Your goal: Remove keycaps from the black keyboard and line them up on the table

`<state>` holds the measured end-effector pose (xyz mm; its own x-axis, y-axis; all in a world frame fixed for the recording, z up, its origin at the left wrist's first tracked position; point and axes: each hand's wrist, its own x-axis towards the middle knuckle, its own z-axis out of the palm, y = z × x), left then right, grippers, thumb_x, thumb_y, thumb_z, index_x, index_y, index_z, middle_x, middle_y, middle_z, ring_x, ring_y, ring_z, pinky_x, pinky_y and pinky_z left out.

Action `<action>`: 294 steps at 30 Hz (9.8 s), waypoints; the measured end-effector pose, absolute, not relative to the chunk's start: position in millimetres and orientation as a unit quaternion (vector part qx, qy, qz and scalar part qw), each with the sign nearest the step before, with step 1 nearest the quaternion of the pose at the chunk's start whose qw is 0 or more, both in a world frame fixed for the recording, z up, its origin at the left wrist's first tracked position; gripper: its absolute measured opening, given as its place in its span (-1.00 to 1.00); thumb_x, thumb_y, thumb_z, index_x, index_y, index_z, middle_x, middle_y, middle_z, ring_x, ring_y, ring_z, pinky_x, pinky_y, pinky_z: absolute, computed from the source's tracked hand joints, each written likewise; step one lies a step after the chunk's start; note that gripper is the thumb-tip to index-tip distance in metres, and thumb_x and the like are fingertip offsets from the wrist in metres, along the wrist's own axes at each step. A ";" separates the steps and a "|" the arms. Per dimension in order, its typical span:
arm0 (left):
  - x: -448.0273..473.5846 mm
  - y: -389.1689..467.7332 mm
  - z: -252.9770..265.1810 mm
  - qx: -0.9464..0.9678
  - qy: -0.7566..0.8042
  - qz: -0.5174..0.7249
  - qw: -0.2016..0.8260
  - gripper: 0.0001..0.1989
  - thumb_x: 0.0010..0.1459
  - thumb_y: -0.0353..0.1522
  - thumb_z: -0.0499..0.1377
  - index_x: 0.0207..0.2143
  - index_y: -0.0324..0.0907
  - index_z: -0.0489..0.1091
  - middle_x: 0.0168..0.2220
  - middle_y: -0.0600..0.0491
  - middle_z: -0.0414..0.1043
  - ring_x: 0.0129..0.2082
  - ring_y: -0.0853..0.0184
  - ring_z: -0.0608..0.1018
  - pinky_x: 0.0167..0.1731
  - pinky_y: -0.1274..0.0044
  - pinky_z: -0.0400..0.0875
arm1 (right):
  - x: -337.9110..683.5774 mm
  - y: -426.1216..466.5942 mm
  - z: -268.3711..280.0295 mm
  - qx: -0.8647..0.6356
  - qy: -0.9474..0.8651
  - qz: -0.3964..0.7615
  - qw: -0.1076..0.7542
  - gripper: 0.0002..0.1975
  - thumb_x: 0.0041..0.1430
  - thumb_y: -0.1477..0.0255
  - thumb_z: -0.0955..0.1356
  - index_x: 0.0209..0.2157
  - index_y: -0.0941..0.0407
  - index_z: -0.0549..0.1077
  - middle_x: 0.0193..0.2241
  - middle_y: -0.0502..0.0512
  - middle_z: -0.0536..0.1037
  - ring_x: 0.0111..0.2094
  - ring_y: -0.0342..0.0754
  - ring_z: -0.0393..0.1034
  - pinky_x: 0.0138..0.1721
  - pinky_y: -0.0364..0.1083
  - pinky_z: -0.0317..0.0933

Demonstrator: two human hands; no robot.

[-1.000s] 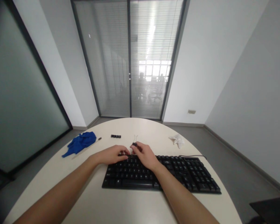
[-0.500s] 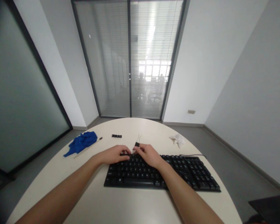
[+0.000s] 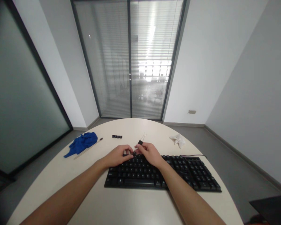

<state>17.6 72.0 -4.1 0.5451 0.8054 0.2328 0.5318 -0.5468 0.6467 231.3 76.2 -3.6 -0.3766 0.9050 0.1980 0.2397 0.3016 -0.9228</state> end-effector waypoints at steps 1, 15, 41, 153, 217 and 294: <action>18.1 71.1 -2.3 0.841 0.399 0.268 0.247 -0.81 0.13 -0.28 0.20 -0.21 -0.14 0.44 -0.29 0.07 0.51 -0.31 0.33 0.50 -0.26 0.52 0.36 | 231.3 76.2 -3.0 -0.405 -0.705 0.433 0.390 -0.52 0.18 0.04 0.30 -0.21 0.17 0.56 -0.38 0.13 0.62 -0.35 0.00 0.50 -0.25 -0.03 0.34; 21.5 62.1 10.9 0.897 0.352 0.257 0.071 -0.78 0.24 -0.34 0.14 -0.07 0.01 0.42 -0.10 0.10 0.47 -0.12 0.30 0.49 -0.12 0.53 0.34 | 234.4 77.8 -2.8 -0.404 -0.702 0.434 0.394 -0.55 0.14 0.07 0.34 -0.19 0.17 0.57 -0.43 0.09 0.60 -0.36 0.00 0.46 -0.30 -0.06 0.31; 21.2 62.2 10.5 0.917 0.306 0.254 0.023 -0.83 0.28 -0.33 0.11 -0.10 -0.07 0.42 -0.10 0.08 0.47 -0.11 0.32 0.50 -0.12 0.54 0.38 | 233.8 79.9 -6.4 -0.402 -0.707 0.425 0.398 -0.57 0.18 0.09 0.33 -0.20 0.18 0.52 -0.43 0.09 0.60 -0.39 -0.03 0.47 -0.34 -0.11 0.29; -7.2 152.7 -32.3 0.774 0.567 0.272 -0.071 -0.83 0.16 -0.36 0.20 -0.17 -0.07 0.49 -0.12 0.04 0.51 -0.08 0.15 0.45 -0.05 0.36 0.26 | 232.1 79.2 -4.2 -0.429 -0.677 0.442 0.403 -0.56 0.19 0.06 0.30 -0.21 0.18 0.46 -0.44 0.10 0.59 -0.44 -0.09 0.44 -0.42 -0.14 0.25; 24.6 60.3 39.3 0.897 0.396 0.049 0.191 -0.64 0.13 -0.20 0.18 -0.04 -0.14 0.47 -0.10 -0.09 0.54 -0.12 0.13 0.54 -0.13 0.42 0.39 | 251.8 69.5 15.1 -0.415 -0.796 0.331 0.290 -0.57 0.20 0.07 0.29 -0.38 0.14 0.58 -0.43 0.09 0.62 -0.39 0.01 0.46 -0.29 -0.08 0.27; 35.9 63.8 34.5 0.867 0.405 0.289 0.022 -0.88 0.22 -0.35 0.15 -0.17 -0.08 0.39 -0.14 0.09 0.46 -0.15 0.30 0.50 -0.21 0.52 0.36 | 246.3 84.2 -7.9 -0.437 -0.665 0.422 0.435 -0.53 0.17 0.04 0.30 -0.25 0.19 0.48 -0.42 0.15 0.61 -0.44 -0.07 0.48 -0.44 -0.15 0.31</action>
<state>35.9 63.8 34.5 0.5052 0.7150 0.4833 0.6896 -0.6712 0.2721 246.3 84.2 -7.9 -0.2388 0.9481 0.2099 0.2142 0.2623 -0.9409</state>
